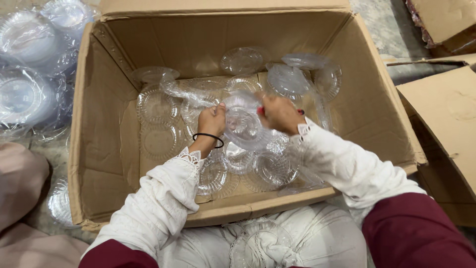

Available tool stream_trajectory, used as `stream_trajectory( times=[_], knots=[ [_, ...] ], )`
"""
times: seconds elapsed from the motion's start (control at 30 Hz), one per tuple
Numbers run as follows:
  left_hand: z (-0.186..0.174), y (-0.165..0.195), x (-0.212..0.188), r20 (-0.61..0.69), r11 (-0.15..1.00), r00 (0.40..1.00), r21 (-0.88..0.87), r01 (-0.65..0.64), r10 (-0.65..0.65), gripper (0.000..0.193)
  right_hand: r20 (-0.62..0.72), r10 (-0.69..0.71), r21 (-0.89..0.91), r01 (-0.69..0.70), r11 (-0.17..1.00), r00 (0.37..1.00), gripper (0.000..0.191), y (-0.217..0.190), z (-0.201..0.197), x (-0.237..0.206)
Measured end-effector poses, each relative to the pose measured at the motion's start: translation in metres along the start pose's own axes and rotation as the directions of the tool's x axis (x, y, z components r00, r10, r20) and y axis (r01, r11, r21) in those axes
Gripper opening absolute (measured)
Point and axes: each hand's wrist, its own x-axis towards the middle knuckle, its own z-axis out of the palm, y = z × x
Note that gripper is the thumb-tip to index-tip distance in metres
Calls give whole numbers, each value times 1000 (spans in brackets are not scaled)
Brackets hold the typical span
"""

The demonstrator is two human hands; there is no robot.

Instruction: The person sits on the floor and uses a small red-handled tool to trim the edges of clear plastic plates. They pick up plates from a cardboard box, scrape the rim, and place the trimmed plates into a pile on the floor.

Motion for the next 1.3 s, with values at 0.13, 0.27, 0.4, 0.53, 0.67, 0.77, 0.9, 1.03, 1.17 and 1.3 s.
stream_trajectory(
  times=[0.13,0.27,0.4,0.53,0.67,0.77,0.9,1.03,1.17,1.3],
  knots=[
    [-15,-13,17,-6,928,989,345,-140,151,39,-350,80,-1,-86,996,933,21,45,-19,20],
    [-31,-24,42,-207,866,924,458,-200,323,49,-442,401,639,-32,769,802,24,77,-80,10],
    [-25,-15,34,-173,882,880,264,-391,442,50,-25,587,906,-229,355,809,58,45,-75,4],
    [-11,26,0,-77,952,954,-82,-295,289,52,132,321,866,-267,424,938,68,4,-47,7],
    [-16,76,-15,270,750,955,-605,266,-121,75,158,366,888,-294,352,917,67,2,-50,5],
    [-18,87,-19,489,784,857,-591,190,161,55,4,277,855,-147,497,961,56,10,-42,-6],
    [-14,74,-3,207,953,976,-302,0,66,51,213,281,958,-256,129,936,40,39,-26,-10],
    [-49,71,36,-203,978,964,154,-142,172,49,165,161,976,-185,119,973,32,57,-12,7],
    [-90,79,51,-509,875,860,436,210,48,47,227,-176,130,150,980,958,31,12,29,37],
    [-95,77,46,-546,851,838,435,295,-12,45,520,-218,-33,274,961,826,56,-55,71,54]
  ],
)
